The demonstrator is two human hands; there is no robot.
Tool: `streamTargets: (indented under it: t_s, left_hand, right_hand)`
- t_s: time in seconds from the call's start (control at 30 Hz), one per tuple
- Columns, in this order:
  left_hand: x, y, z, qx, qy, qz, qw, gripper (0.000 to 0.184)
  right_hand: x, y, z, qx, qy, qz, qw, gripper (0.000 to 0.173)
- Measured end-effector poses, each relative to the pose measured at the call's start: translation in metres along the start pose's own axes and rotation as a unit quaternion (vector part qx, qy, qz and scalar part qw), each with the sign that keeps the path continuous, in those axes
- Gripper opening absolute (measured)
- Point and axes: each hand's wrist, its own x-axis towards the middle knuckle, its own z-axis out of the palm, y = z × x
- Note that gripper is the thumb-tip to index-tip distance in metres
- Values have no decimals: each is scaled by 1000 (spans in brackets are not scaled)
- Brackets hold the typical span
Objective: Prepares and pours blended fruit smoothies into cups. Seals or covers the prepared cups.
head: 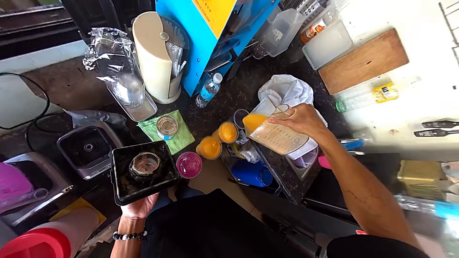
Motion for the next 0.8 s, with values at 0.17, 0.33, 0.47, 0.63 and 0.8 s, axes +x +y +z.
streamTargets:
  t_s: [0.17, 0.33, 0.47, 0.63, 0.8]
  left_hand:
    - [-4, 0, -5, -18, -13, 7, 1000, 48]
    - [-1, 1, -5, -27, -5, 8, 1000, 52]
    - [6, 1, -1, -34, -40, 3, 999, 57]
    - [6, 1, 2, -27, -25, 3, 999, 56]
    - [6, 0, 0, -33, -36, -22, 999, 56]
  right_hand:
    - [18, -3, -5, -55, -12, -24, 998, 67]
    - [11, -20, -8, -62, -3, -23, 998, 62]
    - [1, -21, -7, -70, 0, -26, 997, 66]
    - [2, -32, -11, -114, 2, -47, 992, 66]
    - [11, -52, -17, -173, -23, -48, 984, 63]
